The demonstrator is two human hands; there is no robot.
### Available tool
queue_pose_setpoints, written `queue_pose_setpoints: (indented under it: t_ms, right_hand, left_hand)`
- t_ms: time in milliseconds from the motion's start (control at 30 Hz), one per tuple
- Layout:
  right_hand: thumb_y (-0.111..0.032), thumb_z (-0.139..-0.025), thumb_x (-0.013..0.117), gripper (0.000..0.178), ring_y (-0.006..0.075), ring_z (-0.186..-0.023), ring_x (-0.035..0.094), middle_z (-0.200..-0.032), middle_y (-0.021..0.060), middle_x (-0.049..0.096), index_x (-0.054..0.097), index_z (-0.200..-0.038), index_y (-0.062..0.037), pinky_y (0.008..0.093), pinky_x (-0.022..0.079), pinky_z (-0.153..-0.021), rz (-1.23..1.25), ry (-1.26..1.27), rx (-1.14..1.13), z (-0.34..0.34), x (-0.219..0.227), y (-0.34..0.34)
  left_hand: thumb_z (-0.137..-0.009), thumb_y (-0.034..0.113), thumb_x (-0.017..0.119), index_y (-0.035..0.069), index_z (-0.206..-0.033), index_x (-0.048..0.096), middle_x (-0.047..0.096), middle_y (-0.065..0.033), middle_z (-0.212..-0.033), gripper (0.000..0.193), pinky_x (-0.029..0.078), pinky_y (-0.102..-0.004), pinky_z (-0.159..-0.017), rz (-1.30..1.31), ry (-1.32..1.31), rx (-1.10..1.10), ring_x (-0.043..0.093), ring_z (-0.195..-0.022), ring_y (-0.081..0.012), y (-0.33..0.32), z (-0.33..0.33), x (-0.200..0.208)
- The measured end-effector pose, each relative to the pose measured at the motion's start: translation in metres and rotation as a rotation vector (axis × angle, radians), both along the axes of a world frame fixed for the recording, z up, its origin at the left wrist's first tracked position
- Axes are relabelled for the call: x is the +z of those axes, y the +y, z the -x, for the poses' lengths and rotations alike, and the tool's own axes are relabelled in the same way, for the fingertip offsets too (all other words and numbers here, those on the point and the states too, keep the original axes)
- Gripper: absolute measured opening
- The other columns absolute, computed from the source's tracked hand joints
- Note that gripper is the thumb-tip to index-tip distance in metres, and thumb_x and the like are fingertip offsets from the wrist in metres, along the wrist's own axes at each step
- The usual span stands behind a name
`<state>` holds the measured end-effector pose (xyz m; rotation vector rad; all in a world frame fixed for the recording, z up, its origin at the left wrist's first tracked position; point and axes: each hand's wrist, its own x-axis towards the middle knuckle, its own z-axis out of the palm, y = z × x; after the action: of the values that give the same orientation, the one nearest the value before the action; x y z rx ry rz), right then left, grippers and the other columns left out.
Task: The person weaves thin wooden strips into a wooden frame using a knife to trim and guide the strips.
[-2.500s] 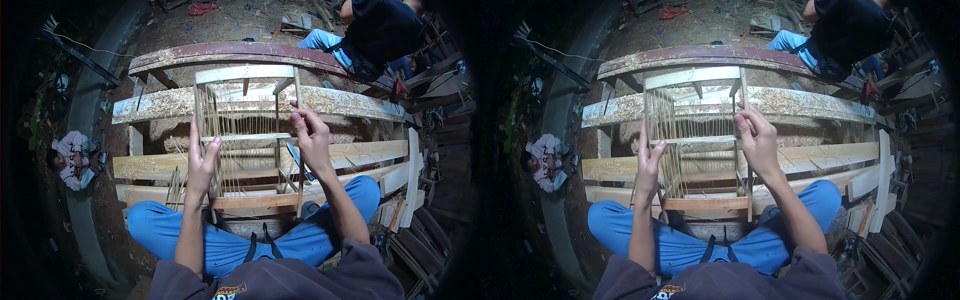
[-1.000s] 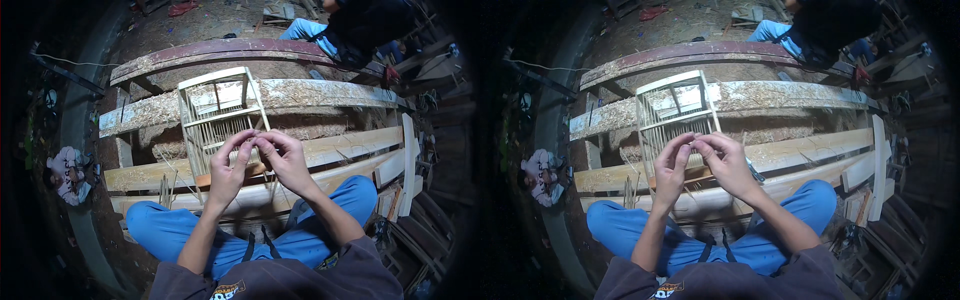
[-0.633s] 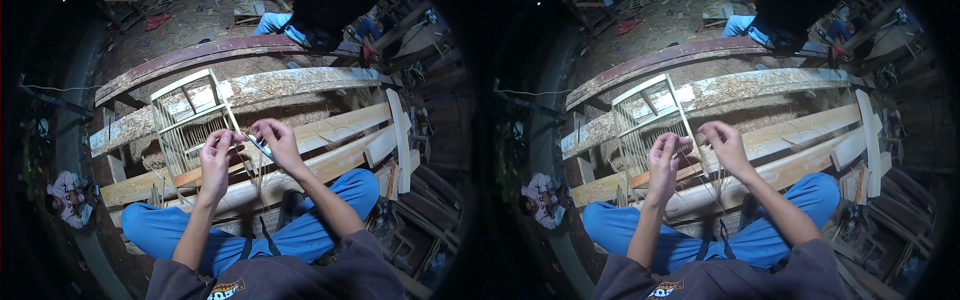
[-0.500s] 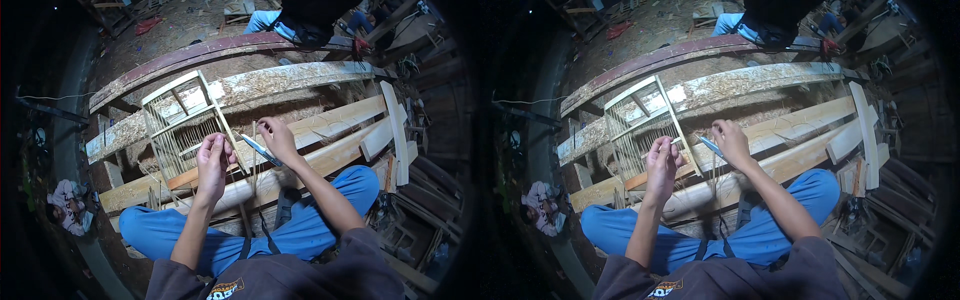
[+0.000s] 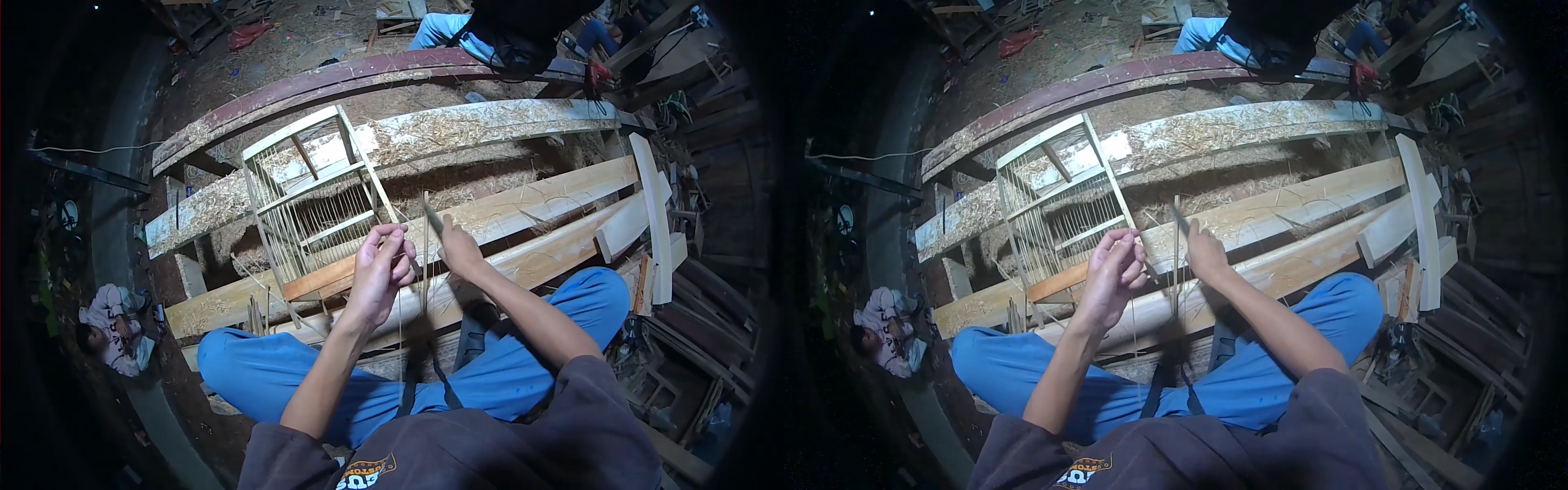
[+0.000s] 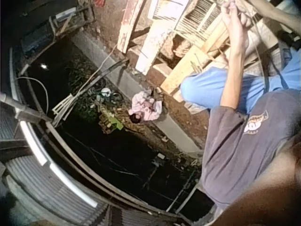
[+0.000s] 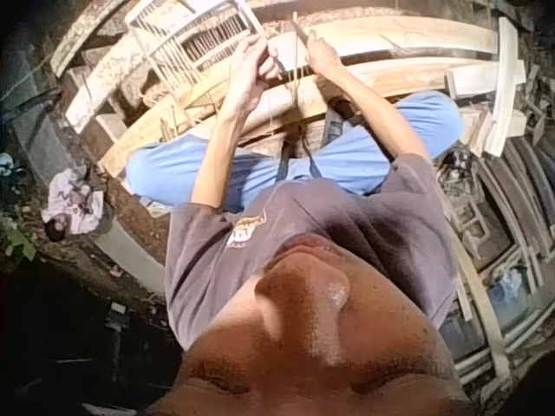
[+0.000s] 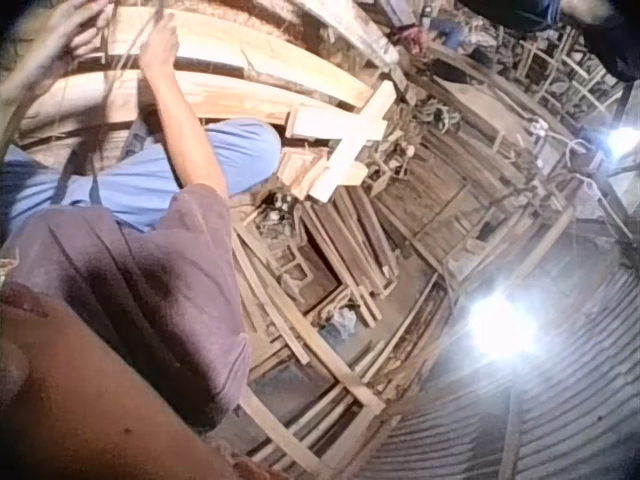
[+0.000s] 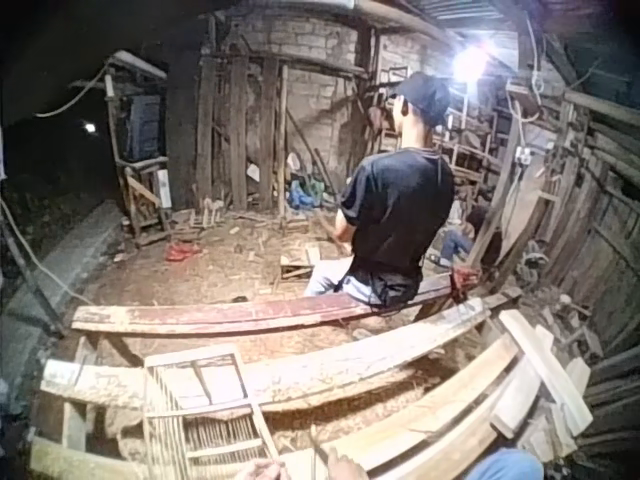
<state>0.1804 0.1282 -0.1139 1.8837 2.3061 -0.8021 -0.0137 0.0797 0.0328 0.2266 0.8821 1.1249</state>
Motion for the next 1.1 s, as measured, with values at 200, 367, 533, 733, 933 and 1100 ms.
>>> queue_pose_setpoints:
  t_ms: [200, 367, 533, 733, 933, 1100]
  right_hand:
    - [-0.008, -0.083, 0.056, 0.039, 0.0317, -0.072, 0.06, -0.082, 0.0196, 0.057, 0.044, -0.118, 0.0054, 0.0428, 0.048, -0.066, -0.091, 0.433, -0.213, 0.006, 0.057, 0.016]
    - [-0.007, -0.088, 0.05, 0.031, 0.0281, -0.084, 0.059, -0.094, 0.0181, 0.057, 0.048, -0.118, -0.0007, 0.0388, 0.046, -0.075, -0.219, 0.792, -0.147, 0.036, 0.158, 0.009]
    - [-0.024, -0.095, 0.059, 0.024, 0.0245, -0.072, 0.063, -0.087, 0.0136, 0.061, 0.056, -0.107, -0.004, 0.0356, 0.048, -0.064, -0.193, 0.805, 0.046, 0.053, 0.196, -0.007]
    - [-0.023, -0.088, 0.066, 0.021, 0.0287, -0.068, 0.062, -0.081, 0.01, 0.062, 0.06, -0.101, -0.0081, 0.0377, 0.046, -0.059, -0.379, 0.832, 0.385, 0.062, 0.199, -0.008]
    - [-0.021, -0.08, 0.071, 0.024, 0.0237, -0.07, 0.059, -0.076, 0.0059, 0.058, 0.06, -0.099, -0.0106, 0.0359, 0.043, -0.061, -0.549, 0.747, 0.626, 0.076, 0.203, -0.001]
    - [-0.025, -0.078, 0.072, 0.025, 0.0211, -0.069, 0.057, -0.074, 0.0033, 0.057, 0.061, -0.097, -0.0124, 0.0339, 0.041, -0.061, -0.628, 0.706, 0.75, 0.081, 0.202, 0.003]
  left_hand:
    - [-0.099, 0.018, 0.053, 0.005, -0.11, 0.052, 0.056, -0.0056, -0.082, 0.017, 0.032, -0.0194, -0.05, -0.022, -0.033, 0.043, 0.036, -0.054, -0.0033, -0.002, 0.009, 0.017]
    - [-0.1, 0.017, 0.052, 0.004, -0.111, 0.052, 0.058, -0.0066, -0.081, 0.017, 0.033, -0.0196, -0.052, -0.079, 0.022, 0.057, 0.037, -0.056, -0.0035, -0.011, 0.02, 0.038]
    - [-0.101, 0.018, 0.049, 0.004, -0.113, 0.052, 0.057, -0.0059, -0.081, 0.019, 0.034, -0.0209, -0.054, -0.086, 0.001, 0.097, 0.038, -0.058, -0.005, -0.02, 0.027, 0.048]
    - [-0.101, 0.015, 0.047, 0.005, -0.112, 0.051, 0.056, -0.0046, -0.082, 0.015, 0.034, -0.023, -0.055, -0.144, 0.157, 0.068, 0.04, -0.06, -0.0067, -0.035, 0.038, 0.055]
    - [-0.099, 0.019, 0.052, 0.008, -0.113, 0.047, 0.057, -0.004, -0.084, 0.018, 0.032, -0.0205, -0.054, -0.192, 0.241, -0.062, 0.041, -0.061, -0.0044, -0.048, 0.054, 0.049]
    - [-0.101, 0.013, 0.044, 0.007, -0.113, 0.049, 0.059, -0.0012, -0.085, 0.014, 0.028, -0.0175, -0.051, -0.191, 0.212, -0.085, 0.038, -0.062, -0.0026, -0.048, 0.062, 0.065]
